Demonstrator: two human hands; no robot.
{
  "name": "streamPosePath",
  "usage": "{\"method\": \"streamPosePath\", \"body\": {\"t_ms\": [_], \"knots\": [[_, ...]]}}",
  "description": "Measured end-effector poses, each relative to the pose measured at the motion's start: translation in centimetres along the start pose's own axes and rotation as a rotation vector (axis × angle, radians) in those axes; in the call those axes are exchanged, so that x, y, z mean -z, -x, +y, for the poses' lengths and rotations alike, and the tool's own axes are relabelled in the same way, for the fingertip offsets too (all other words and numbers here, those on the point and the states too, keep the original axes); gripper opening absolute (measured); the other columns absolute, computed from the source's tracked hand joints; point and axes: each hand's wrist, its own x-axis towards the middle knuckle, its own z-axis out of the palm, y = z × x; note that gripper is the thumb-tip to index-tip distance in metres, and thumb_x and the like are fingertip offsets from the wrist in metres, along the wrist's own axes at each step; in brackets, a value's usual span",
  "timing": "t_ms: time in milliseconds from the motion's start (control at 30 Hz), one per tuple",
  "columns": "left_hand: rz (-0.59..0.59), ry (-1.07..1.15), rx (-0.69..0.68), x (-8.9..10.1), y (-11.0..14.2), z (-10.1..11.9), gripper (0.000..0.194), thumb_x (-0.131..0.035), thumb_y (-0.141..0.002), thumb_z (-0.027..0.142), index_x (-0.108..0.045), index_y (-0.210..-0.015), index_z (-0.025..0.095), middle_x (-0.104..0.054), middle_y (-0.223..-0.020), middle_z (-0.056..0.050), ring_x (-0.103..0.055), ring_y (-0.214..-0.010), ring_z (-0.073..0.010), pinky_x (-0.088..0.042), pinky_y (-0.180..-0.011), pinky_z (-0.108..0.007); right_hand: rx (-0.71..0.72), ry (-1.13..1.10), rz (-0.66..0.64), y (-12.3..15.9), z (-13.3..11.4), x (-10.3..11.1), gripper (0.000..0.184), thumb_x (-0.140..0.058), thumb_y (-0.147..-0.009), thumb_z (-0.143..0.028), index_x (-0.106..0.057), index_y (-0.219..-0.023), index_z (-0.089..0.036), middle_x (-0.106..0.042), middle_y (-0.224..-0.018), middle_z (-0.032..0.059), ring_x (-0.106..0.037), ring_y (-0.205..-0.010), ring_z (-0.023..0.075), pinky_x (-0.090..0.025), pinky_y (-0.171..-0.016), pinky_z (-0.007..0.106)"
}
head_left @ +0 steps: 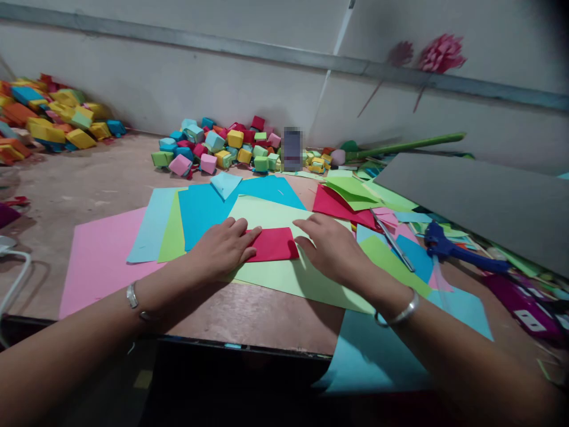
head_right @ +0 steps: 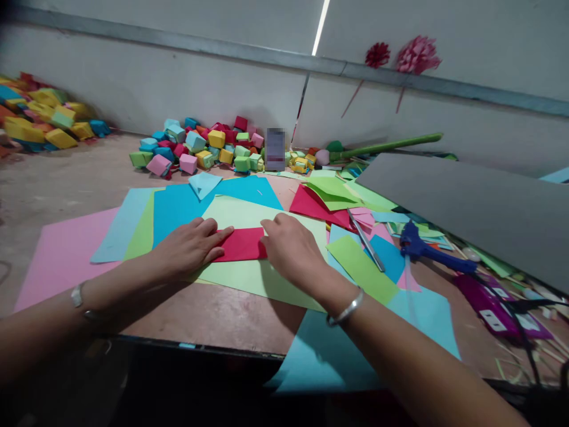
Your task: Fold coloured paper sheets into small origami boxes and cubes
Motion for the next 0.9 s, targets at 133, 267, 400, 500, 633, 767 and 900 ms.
{"method": "streamPosePath", "body": {"t_ms": [133, 267, 400, 500, 633, 767, 900], "knots": [[0.060, 0.023, 0.013, -0.8, 0.4, -0.1, 0.054, -0.027, -0.098, 0.044, -0.038, -0.142, 0.014, -0.056, -0.106, -0.014, -0.047, -0.089, -0.0256, -0.038, -0.080, -0.036, 0.026, -0.282, -0.091, -4.1, 1.7, -1.9, 0.037, -0.063, -0.085, -0.024, -0.061, -0.121, -0.016, -0.064, -0.114, 0.0115, -0.058, -0.092, 0.0193, -0.040, -0.074, 0.027], [0.108, 0.064, 0.055, -1.4, 0.4, -0.2, 0.053, -0.030, -0.098, 0.045, -0.039, -0.140, 0.014, -0.055, -0.109, -0.013, -0.047, -0.094, -0.0257, -0.038, -0.087, -0.036, 0.035, -0.347, -0.137, -5.5, 2.3, -3.3, 0.021, -0.072, -0.075, -0.020, -0.069, -0.096, -0.016, -0.068, -0.087, 0.0043, -0.059, -0.078, 0.0153, -0.040, -0.064, 0.023], [0.131, 0.160, 0.117, -1.2, 0.4, -0.5, 0.053, -0.040, -0.094, 0.048, -0.043, -0.137, 0.018, -0.053, -0.118, -0.013, -0.047, -0.104, -0.0271, -0.038, -0.093, -0.038, 0.020, -0.418, -0.115, -5.1, 2.1, -3.6, 0.007, -0.070, -0.074, -0.016, -0.067, -0.080, -0.016, -0.066, -0.084, 0.0021, -0.056, -0.070, 0.0116, -0.038, -0.061, 0.021], [0.114, 0.212, 0.114, -0.6, 0.1, -0.8, 0.053, -0.045, -0.091, 0.048, -0.049, -0.134, 0.018, -0.054, -0.123, -0.013, -0.046, -0.109, -0.0293, -0.037, -0.094, -0.040, 0.022, -0.471, -0.106, -4.9, 2.0, -3.7, 0.018, -0.070, -0.073, -0.012, -0.065, -0.090, -0.015, -0.065, -0.080, 0.0011, -0.054, -0.069, 0.0113, -0.038, -0.060, 0.021], [0.029, 0.309, 0.167, 0.2, -0.9, -1.4, 0.058, -0.055, -0.084, 0.048, -0.051, -0.135, 0.021, -0.059, -0.121, -0.013, -0.052, -0.104, -0.0292, -0.040, -0.082, -0.037, 0.041, -0.526, -0.103, -5.0, 2.0, -3.9, 0.023, -0.066, -0.072, -0.007, -0.066, -0.094, -0.015, -0.063, -0.076, 0.0001, -0.053, -0.067, 0.0114, -0.036, -0.060, 0.022], [-0.009, 0.424, 0.251, 0.9, -2.2, -1.8, 0.042, -0.060, -0.079, 0.046, -0.067, -0.113, 0.022, -0.067, -0.104, -0.010, -0.057, -0.093, -0.0258, -0.038, -0.069, -0.030, 0.041, -0.592, -0.059, -5.0, 1.9, -4.1, 0.007, -0.067, -0.071, -0.009, -0.066, -0.072, -0.015, -0.062, -0.076, 0.0013, -0.052, -0.070, 0.0123, -0.037, -0.061, 0.023], [-0.030, 0.502, 0.313, 1.3, -3.0, -1.8, 0.028, -0.051, -0.085, 0.037, -0.074, -0.085, 0.020, -0.071, -0.083, -0.007, -0.059, -0.074, -0.0194, -0.034, -0.058, -0.028, 0.021, -0.719, -0.041, -4.6, 2.1, -4.0, 0.004, -0.062, -0.078, -0.016, -0.065, -0.076, -0.016, -0.064, -0.071, 0.0000, -0.056, -0.065, 0.0113, -0.040, -0.058, 0.021]]}}
